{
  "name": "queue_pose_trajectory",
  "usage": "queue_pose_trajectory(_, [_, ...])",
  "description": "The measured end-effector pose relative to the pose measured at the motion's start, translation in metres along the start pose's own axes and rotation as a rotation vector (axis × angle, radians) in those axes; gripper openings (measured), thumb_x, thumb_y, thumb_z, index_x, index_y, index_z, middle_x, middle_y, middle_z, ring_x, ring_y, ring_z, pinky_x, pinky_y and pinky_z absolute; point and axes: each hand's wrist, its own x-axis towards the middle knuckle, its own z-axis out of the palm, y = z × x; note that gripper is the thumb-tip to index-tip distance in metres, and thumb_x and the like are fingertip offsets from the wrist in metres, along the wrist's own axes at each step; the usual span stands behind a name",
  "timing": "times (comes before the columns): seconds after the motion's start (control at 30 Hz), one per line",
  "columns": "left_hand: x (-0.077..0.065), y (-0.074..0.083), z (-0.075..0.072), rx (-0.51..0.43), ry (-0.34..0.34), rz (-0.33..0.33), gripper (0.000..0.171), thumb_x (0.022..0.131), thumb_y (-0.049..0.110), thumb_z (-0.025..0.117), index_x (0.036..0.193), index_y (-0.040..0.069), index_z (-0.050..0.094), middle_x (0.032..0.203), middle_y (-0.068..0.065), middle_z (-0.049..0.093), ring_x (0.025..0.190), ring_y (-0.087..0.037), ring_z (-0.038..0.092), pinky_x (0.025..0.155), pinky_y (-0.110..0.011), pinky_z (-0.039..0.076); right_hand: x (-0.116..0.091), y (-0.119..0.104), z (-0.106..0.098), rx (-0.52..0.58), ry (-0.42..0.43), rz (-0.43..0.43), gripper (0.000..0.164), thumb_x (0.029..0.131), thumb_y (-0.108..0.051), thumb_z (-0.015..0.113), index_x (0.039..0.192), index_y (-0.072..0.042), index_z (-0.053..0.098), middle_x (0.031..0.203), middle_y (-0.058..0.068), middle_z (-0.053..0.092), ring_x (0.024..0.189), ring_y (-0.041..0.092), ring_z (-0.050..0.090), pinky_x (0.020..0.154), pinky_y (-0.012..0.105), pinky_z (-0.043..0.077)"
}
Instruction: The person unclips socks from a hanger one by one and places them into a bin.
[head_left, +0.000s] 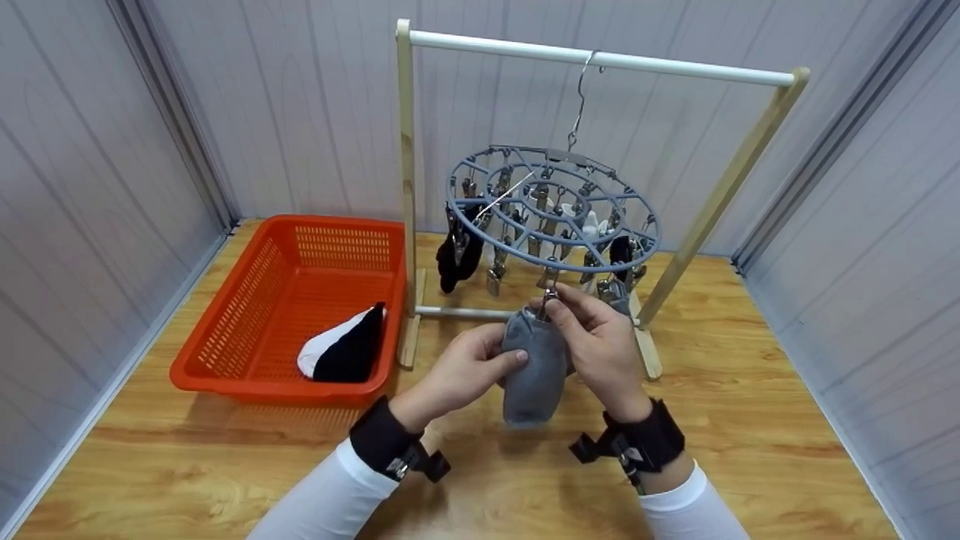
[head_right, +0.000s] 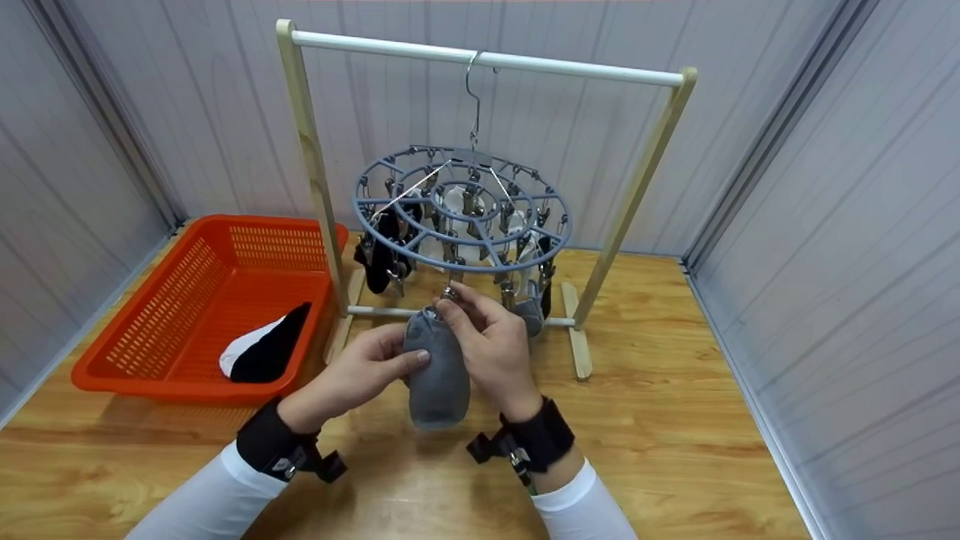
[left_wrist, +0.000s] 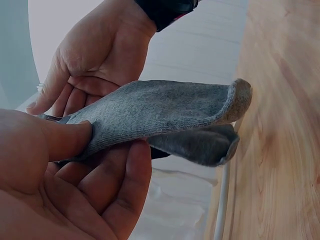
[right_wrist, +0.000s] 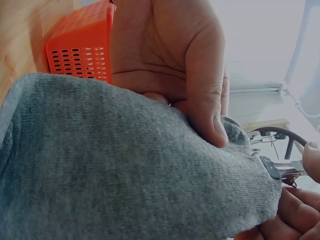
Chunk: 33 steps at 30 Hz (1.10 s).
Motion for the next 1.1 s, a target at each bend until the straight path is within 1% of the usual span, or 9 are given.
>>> queue_pose_trajectory(0.2, [-0.001, -0.001, 0.0, 0.016, 0.005, -0.005, 0.013, 0.108, 0.008, 0.071, 0.116, -0.001, 0.073, 0.093, -0.002, 0.075, 0.079, -0.012, 0.07, 0.071, -0.031, 0.061, 0.001, 0.0, 0.002, 0.005, 0.005, 0.006, 0.034, 0.111, -0.012, 0.07, 0.143, 0.0, 0.071, 0.119, 0.014, 0.083, 0.116, 0.028, 0.078, 0.102, 0.037, 0.06])
queue_pose_trajectory(0.47, [0.0, 0.001, -0.003, 0.018, -0.004, -0.003, 0.011, 0.108, 0.008, 0.071, 0.114, -0.001, 0.073, 0.088, -0.001, 0.073, 0.077, -0.013, 0.069, 0.074, -0.041, 0.064, 0.003, 0.0, 0.003, -0.014, 0.011, -0.013, 0.026, 0.112, -0.015, 0.07, 0.132, -0.001, 0.078, 0.114, 0.013, 0.083, 0.116, 0.03, 0.076, 0.097, 0.035, 0.061])
queue_pose_trajectory(0.53, [0.001, 0.001, -0.004, 0.017, -0.005, 0.0, 0.011, 0.109, 0.008, 0.071, 0.114, -0.001, 0.073, 0.087, 0.0, 0.072, 0.077, -0.013, 0.068, 0.075, -0.045, 0.064, 0.003, 0.0, 0.003, -0.025, 0.021, -0.018, 0.023, 0.112, -0.017, 0.07, 0.129, -0.004, 0.08, 0.113, 0.012, 0.083, 0.114, 0.028, 0.077, 0.092, 0.033, 0.062])
queue_pose_trajectory(0.67, [0.001, 0.003, -0.006, 0.018, -0.008, 0.007, 0.012, 0.108, 0.009, 0.071, 0.115, -0.001, 0.073, 0.088, -0.001, 0.073, 0.077, -0.013, 0.068, 0.074, -0.044, 0.063, 0.002, 0.001, 0.004, -0.045, 0.057, -0.028, 0.021, 0.112, -0.02, 0.071, 0.124, -0.005, 0.082, 0.109, 0.011, 0.084, 0.105, 0.026, 0.079, 0.081, 0.03, 0.063])
queue_pose_trajectory(0.8, [0.0, 0.006, -0.008, 0.02, -0.025, -0.003, 0.012, 0.108, 0.01, 0.072, 0.115, -0.001, 0.073, 0.094, -0.004, 0.077, 0.078, -0.013, 0.071, 0.071, -0.039, 0.063, 0.003, 0.003, 0.005, -0.031, 0.091, -0.063, 0.02, 0.112, -0.016, 0.071, 0.12, -0.002, 0.082, 0.106, 0.014, 0.083, 0.101, 0.027, 0.08, 0.082, 0.031, 0.064])
queue_pose_trajectory(0.83, [-0.001, 0.007, -0.008, 0.018, -0.03, -0.005, 0.013, 0.109, 0.01, 0.071, 0.115, 0.0, 0.073, 0.095, -0.005, 0.078, 0.079, -0.013, 0.072, 0.071, -0.039, 0.064, 0.003, 0.003, 0.006, -0.028, 0.097, -0.077, 0.02, 0.111, -0.015, 0.071, 0.12, -0.001, 0.082, 0.106, 0.014, 0.084, 0.102, 0.028, 0.081, 0.085, 0.032, 0.064])
queue_pose_trajectory(0.97, [-0.002, 0.007, -0.01, 0.02, -0.042, -0.013, 0.014, 0.109, 0.011, 0.071, 0.117, 0.0, 0.073, 0.097, -0.007, 0.079, 0.078, -0.014, 0.072, 0.072, -0.047, 0.065, 0.002, 0.007, 0.007, -0.046, 0.119, -0.146, 0.018, 0.11, -0.008, 0.071, 0.12, 0.001, 0.083, 0.105, 0.015, 0.084, 0.103, 0.029, 0.081, 0.088, 0.031, 0.064])
queue_pose_trajectory(1.07, [-0.003, 0.007, -0.011, 0.011, -0.053, -0.023, 0.015, 0.11, 0.011, 0.07, 0.119, -0.001, 0.073, 0.098, -0.008, 0.079, 0.079, -0.014, 0.072, 0.071, -0.045, 0.065, 0.002, 0.008, 0.007, -0.043, 0.118, -0.189, 0.018, 0.11, -0.006, 0.07, 0.12, 0.001, 0.083, 0.105, 0.017, 0.084, 0.102, 0.03, 0.081, 0.087, 0.031, 0.064])
queue_pose_trajectory(1.1, [-0.003, 0.007, -0.012, 0.01, -0.058, -0.026, 0.015, 0.11, 0.011, 0.07, 0.119, -0.001, 0.073, 0.098, -0.008, 0.079, 0.079, -0.014, 0.072, 0.07, -0.042, 0.065, 0.002, 0.009, 0.007, -0.036, 0.114, -0.2, 0.018, 0.11, -0.005, 0.07, 0.12, 0.002, 0.083, 0.106, 0.018, 0.083, 0.102, 0.03, 0.082, 0.087, 0.032, 0.064])
